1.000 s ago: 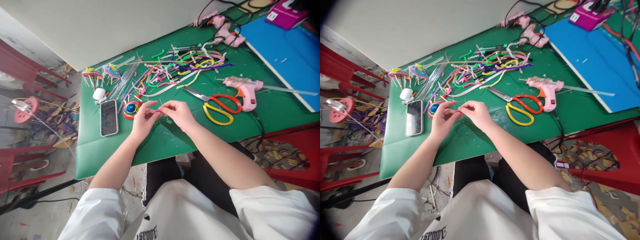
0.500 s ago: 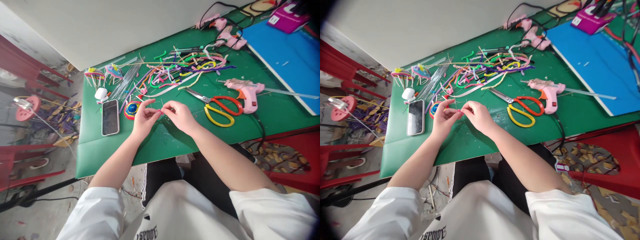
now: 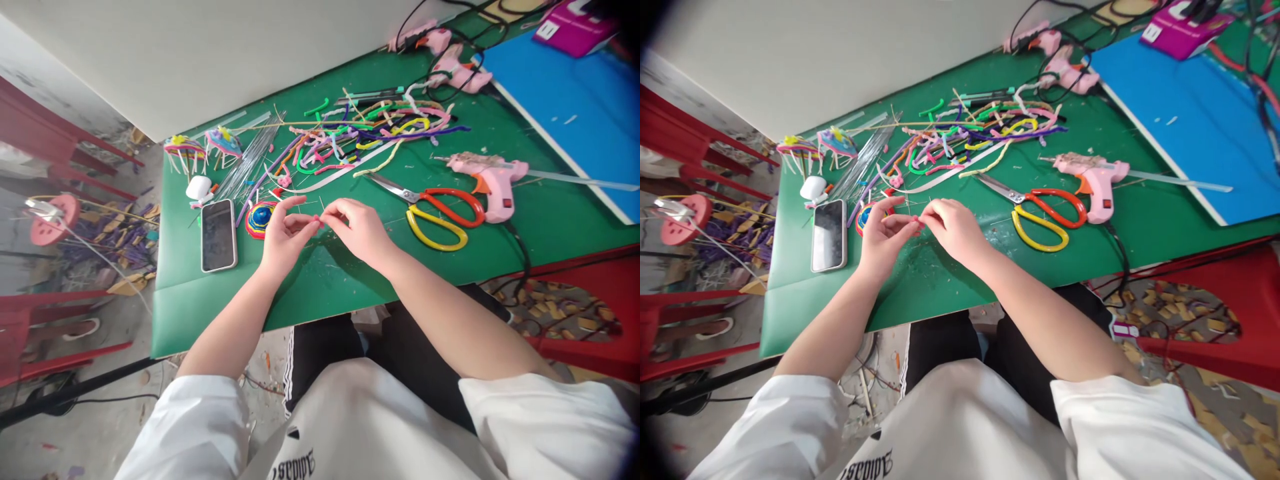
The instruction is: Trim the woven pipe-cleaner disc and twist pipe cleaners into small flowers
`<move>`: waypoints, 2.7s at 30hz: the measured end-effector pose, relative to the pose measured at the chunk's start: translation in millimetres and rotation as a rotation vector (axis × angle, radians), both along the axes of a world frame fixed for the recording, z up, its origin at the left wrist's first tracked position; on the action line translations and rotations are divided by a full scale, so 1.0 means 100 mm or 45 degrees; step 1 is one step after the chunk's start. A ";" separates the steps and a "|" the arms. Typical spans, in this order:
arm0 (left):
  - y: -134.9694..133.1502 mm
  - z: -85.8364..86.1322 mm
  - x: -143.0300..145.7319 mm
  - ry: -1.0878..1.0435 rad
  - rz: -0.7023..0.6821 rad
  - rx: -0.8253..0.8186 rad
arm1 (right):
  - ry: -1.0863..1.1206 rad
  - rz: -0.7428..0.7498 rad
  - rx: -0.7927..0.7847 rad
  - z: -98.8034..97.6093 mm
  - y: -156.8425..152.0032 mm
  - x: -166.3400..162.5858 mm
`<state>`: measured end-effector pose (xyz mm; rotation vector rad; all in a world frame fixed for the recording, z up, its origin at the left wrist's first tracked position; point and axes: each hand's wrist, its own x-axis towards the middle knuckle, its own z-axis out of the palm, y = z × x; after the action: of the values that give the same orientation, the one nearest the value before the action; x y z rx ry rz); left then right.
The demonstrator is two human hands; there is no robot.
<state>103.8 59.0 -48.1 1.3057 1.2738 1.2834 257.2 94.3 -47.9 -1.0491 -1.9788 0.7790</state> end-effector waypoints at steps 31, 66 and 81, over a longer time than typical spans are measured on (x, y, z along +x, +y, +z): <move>0.02 0.01 -0.07 -0.242 -0.035 -0.107 | -0.262 0.108 0.471 -0.02 -0.05 -0.01; -0.01 0.02 -0.01 -0.101 0.054 -0.015 | 0.480 -0.008 -0.452 -0.02 -0.09 -0.11; 0.00 0.02 -0.04 -0.150 0.067 -0.018 | 0.374 0.048 -0.493 0.02 -0.02 -0.02</move>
<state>99.7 59.5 -46.2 1.1765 1.2393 1.3653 255.4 92.7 -45.8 -1.0439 -1.6376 1.2955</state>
